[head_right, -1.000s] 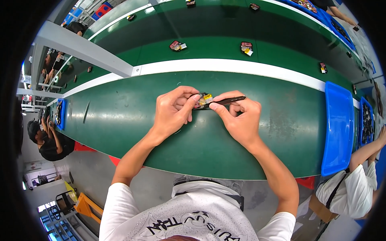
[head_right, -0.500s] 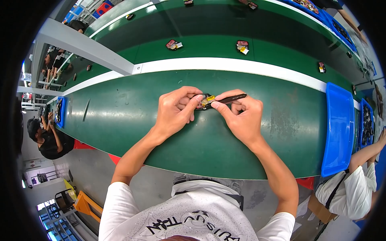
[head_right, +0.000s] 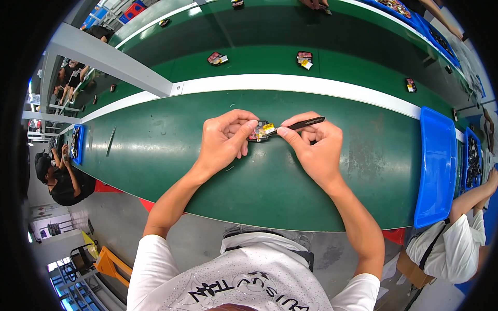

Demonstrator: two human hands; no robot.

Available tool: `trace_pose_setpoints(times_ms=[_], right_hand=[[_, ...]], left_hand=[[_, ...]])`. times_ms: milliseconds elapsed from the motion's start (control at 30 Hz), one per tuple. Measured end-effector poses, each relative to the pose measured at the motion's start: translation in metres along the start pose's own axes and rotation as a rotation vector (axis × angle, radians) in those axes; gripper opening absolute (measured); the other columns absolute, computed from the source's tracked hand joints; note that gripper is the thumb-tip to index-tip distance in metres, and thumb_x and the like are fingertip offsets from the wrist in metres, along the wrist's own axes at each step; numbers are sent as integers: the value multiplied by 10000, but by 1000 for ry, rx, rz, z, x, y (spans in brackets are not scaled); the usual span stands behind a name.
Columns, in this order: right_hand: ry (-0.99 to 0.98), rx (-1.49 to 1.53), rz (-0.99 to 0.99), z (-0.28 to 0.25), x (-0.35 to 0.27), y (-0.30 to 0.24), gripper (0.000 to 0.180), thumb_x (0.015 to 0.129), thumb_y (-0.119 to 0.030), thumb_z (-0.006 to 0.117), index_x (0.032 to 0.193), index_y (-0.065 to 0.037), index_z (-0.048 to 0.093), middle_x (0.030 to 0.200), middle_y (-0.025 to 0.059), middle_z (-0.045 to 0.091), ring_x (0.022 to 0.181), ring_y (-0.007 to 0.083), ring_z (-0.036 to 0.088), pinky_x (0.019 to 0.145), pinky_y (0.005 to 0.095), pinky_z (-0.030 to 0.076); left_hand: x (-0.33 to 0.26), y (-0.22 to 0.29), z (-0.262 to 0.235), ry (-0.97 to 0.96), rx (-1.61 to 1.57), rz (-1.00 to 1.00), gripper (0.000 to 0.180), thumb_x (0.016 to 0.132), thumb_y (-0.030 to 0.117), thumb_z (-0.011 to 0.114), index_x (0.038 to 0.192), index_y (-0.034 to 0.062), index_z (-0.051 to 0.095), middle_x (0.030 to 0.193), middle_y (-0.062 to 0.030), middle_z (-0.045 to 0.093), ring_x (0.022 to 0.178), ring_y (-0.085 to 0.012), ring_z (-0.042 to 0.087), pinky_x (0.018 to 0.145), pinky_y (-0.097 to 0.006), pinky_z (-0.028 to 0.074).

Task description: Assembling small electronic components using tweezers on a conveyor belt.

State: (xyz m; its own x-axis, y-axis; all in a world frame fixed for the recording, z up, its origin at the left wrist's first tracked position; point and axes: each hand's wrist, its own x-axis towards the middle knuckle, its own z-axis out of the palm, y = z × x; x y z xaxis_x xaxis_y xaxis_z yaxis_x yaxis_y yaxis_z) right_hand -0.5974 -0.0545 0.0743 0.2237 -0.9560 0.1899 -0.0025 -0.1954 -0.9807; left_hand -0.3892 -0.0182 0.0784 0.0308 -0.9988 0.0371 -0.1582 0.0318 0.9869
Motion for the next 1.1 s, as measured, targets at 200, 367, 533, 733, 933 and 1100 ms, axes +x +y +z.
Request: trace_pose_setpoints(times_ms=[200, 367, 533, 733, 933, 1100], right_hand=[[-31, -170, -103, -4, -3, -2, 115, 823, 5, 815, 908, 22, 738, 690, -32, 635, 511, -19, 351, 446, 192, 252], [-47, -129, -82, -12, -3, -2, 121, 820, -1, 820, 906, 20, 737, 662, -41, 629, 504, -21, 324, 444, 198, 222], [-79, -148, -63, -16, -3, -3, 111, 825, 4, 811, 904, 17, 734, 667, -37, 638, 507, -25, 332, 444, 194, 226], [-100, -33, 8, -24, -1, -6, 86, 840, 26, 786, 896, 22, 720, 707, -28, 655, 531, -32, 361, 455, 180, 252], [-146, 9, 73, -35, 1, -8, 72, 854, 38, 766, 900, 30, 711, 714, -18, 658, 539, -33, 381, 463, 174, 268], [-138, 23, 79, -40, 0, -12, 77, 859, 44, 763, 905, 34, 703, 719, -2, 668, 545, -31, 415, 469, 170, 287]], left_hand=[[-1, -3, 10, -16, 69, 72, 148, 977, 62, 657, 1031, -70, 695, 689, -57, 670, 494, -66, 576, 409, -225, 423], [-1, 2, 17, -24, 89, 96, 145, 967, 57, 670, 1032, -69, 700, 706, -62, 683, 498, -68, 581, 410, -226, 426], [-2, 0, 22, -13, 118, 147, 135, 954, 50, 685, 1033, -58, 707, 725, -71, 692, 500, -72, 584, 416, -230, 430], [0, 0, 29, 2, 150, 231, 130, 952, 47, 686, 1035, -50, 712, 697, -68, 683, 497, -72, 583, 425, -234, 428], [-1, 3, 36, -7, 120, 193, 132, 950, 50, 691, 1028, -53, 714, 682, -65, 678, 496, -75, 590, 422, -234, 431], [0, 12, 37, -73, -22, 45, 184, 982, 82, 661, 1068, -77, 695, 726, -89, 687, 512, -96, 616, 416, -226, 449]])
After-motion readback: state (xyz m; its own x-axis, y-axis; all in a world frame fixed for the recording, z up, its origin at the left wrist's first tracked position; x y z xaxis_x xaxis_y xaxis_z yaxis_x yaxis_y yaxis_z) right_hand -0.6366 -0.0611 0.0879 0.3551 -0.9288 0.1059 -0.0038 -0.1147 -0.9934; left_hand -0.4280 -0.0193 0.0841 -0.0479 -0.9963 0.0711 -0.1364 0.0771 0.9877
